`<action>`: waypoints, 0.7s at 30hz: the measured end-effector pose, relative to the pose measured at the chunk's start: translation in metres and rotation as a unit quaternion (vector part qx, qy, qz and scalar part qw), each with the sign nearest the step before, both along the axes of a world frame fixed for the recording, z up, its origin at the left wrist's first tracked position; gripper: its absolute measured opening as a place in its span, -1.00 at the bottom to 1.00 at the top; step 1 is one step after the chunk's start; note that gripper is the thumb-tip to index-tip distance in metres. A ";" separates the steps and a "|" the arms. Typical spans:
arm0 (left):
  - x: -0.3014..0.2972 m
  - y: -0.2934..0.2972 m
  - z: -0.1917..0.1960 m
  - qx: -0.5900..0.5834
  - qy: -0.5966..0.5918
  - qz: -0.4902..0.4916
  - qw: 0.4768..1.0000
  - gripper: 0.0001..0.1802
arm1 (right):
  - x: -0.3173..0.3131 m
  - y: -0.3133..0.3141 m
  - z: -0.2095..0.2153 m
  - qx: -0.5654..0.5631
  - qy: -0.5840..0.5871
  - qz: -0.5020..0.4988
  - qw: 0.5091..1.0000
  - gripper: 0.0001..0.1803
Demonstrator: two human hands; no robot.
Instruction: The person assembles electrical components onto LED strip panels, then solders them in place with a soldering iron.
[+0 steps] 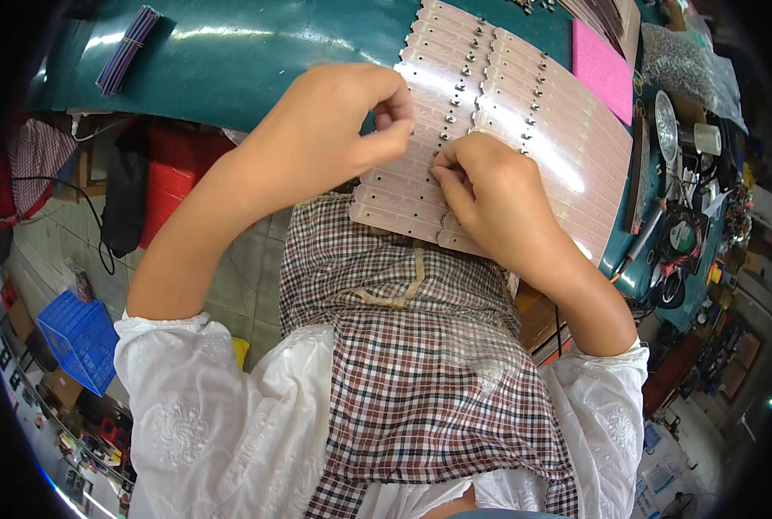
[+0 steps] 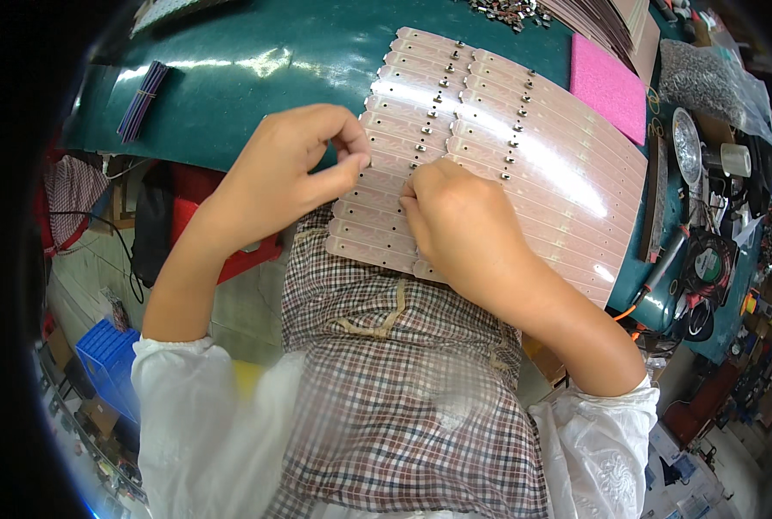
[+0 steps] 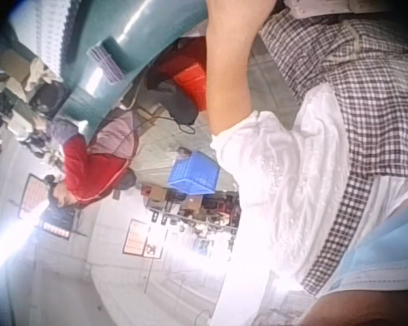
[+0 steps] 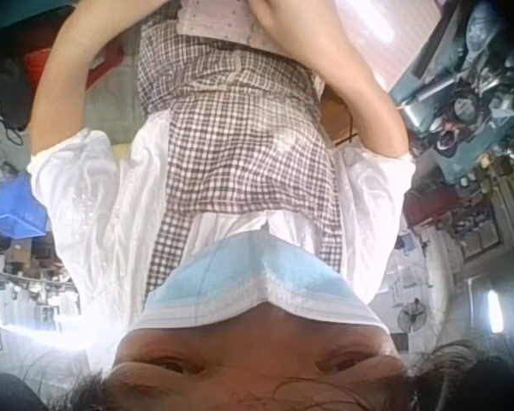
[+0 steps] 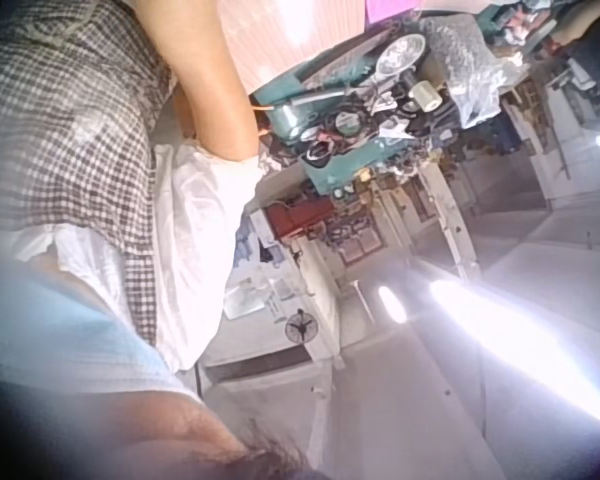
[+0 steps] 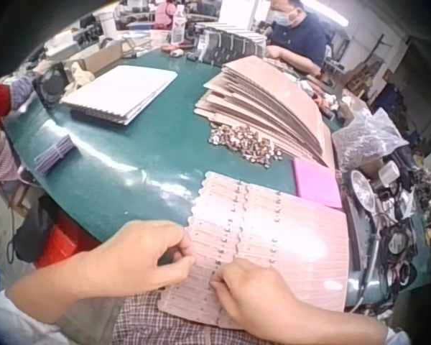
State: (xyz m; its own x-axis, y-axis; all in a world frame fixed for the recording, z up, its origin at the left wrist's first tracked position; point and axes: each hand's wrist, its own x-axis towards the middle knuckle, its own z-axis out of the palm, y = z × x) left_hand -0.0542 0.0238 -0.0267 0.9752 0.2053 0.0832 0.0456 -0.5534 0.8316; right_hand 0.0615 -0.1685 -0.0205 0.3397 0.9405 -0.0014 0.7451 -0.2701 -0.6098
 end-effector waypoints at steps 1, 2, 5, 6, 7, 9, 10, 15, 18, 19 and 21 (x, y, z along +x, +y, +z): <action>-0.003 -0.002 0.000 0.011 0.001 -0.006 1.000 -0.85 | -0.001 -0.001 -0.003 0.013 -0.032 0.007 0.999 -0.90; -0.005 -0.005 0.002 0.013 0.018 -0.011 1.000 -0.86 | -0.002 -0.001 -0.003 0.014 -0.032 0.005 0.999 -0.90; -0.010 -0.013 -0.007 0.018 -0.025 -0.027 0.999 -0.87 | -0.007 -0.001 -0.004 -0.004 -0.135 0.052 0.989 -0.87; -0.012 -0.016 -0.004 0.017 0.003 -0.038 0.999 -0.88 | -0.011 -0.001 -0.004 -0.021 -0.161 0.058 0.985 -0.85; -0.014 -0.019 -0.004 0.019 0.002 -0.038 0.999 -0.88 | -0.012 -0.001 -0.004 -0.038 -0.188 0.065 0.979 -0.82; -0.016 -0.026 -0.008 0.014 0.002 -0.045 0.999 -0.86 | -0.008 -0.003 -0.007 -0.019 -0.171 0.060 0.983 -0.84; -0.016 -0.029 -0.010 0.029 0.002 -0.048 0.998 -0.83 | -0.005 -0.004 -0.009 -0.001 -0.152 0.059 0.987 -0.85; -0.012 -0.037 -0.017 0.071 0.000 -0.056 0.996 -0.83 | 0.011 -0.005 0.009 0.051 -0.032 0.008 0.998 -0.92; -0.012 -0.038 -0.018 0.099 0.005 -0.064 0.993 -0.84 | 0.033 0.003 0.024 0.054 -0.001 -0.053 0.997 -0.91; -0.012 -0.038 -0.018 0.110 0.007 -0.069 0.991 -0.84 | 0.044 0.007 0.028 0.052 0.004 -0.092 0.994 -0.89; -0.010 -0.037 -0.015 0.116 0.010 -0.075 0.990 -0.84 | 0.072 0.014 0.028 0.053 -0.004 -0.119 0.992 -0.88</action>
